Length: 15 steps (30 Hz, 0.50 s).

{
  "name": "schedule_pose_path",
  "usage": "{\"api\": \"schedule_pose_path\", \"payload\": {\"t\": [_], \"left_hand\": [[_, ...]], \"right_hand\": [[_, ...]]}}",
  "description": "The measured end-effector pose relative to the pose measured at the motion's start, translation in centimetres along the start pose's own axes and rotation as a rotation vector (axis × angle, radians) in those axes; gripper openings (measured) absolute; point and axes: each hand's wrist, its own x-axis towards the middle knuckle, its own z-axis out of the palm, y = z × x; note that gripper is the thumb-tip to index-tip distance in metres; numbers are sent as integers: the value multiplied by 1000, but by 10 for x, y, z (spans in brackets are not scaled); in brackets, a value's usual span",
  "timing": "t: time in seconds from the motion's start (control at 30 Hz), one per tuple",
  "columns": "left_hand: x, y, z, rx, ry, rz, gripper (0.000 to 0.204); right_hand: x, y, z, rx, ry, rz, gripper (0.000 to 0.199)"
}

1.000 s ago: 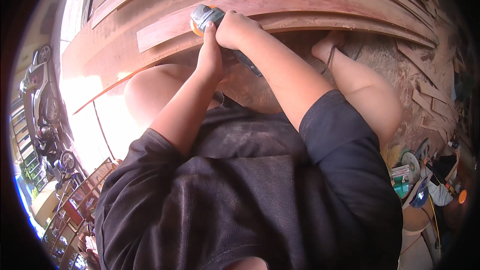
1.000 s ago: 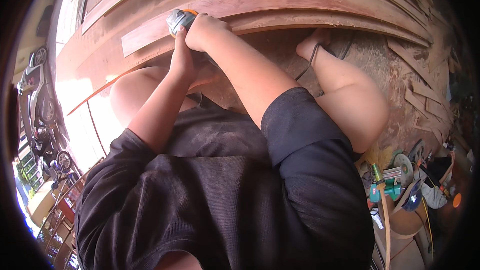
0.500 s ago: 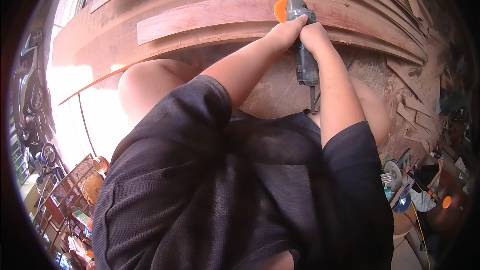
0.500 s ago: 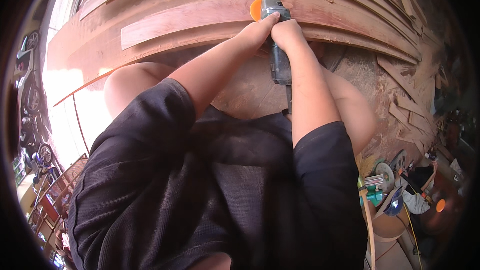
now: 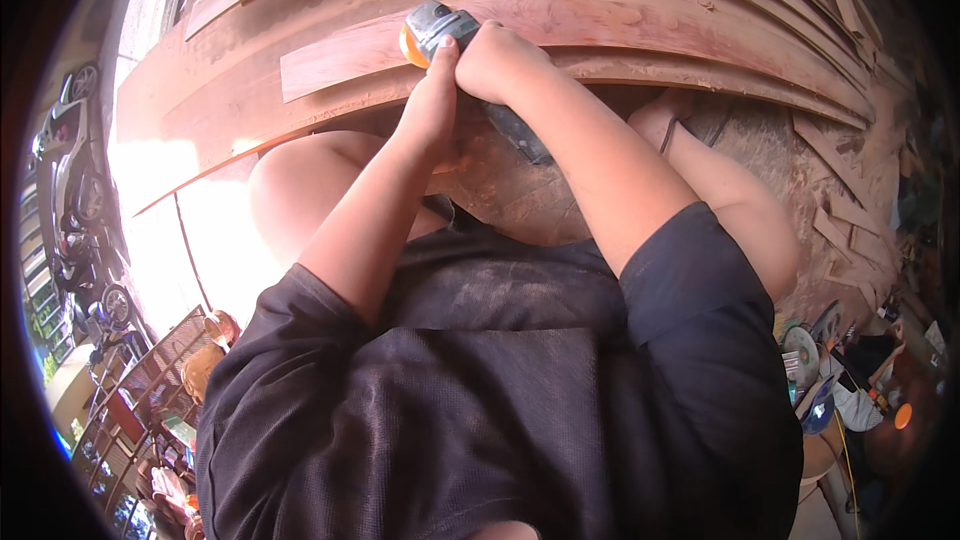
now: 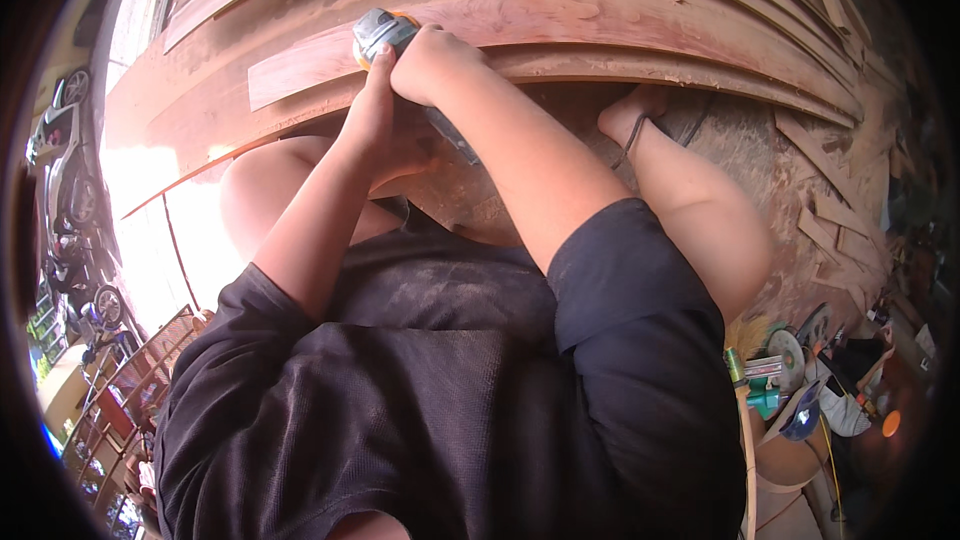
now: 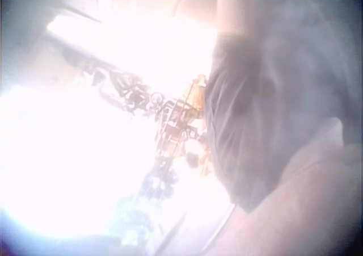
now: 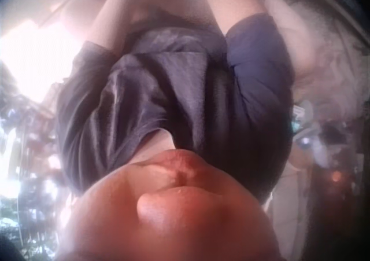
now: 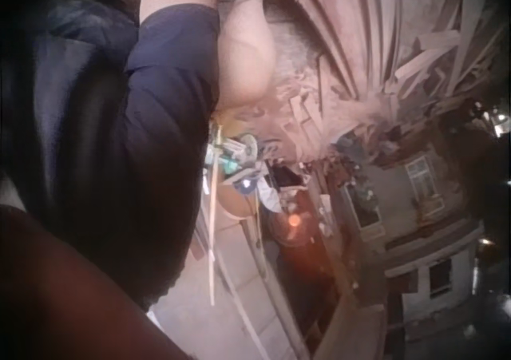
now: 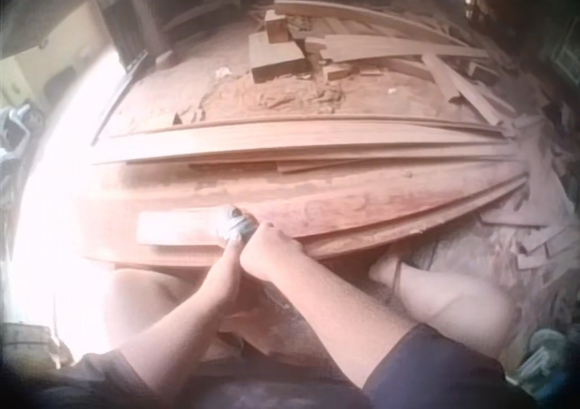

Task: The person uses an angle grinder with a sanding disc to sand the surface of a long wooden plank. They sit on the floor and move the tool back and forth along the plank, occasionally adjusting their position and the plank's orientation.

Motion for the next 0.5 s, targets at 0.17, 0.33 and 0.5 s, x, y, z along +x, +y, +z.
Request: {"api": "schedule_pose_path", "payload": {"t": [0.17,0.33,0.5], "left_hand": [[40,-5,67,228,-120,232,80],[63,10,120,320,-249,10,77],[67,13,97,369,-206,89,78]], "right_hand": [[27,96,-31,38,181,106,65],[13,131,-67,169,246,186,60],[30,123,-49,241,268,183,57]]}}
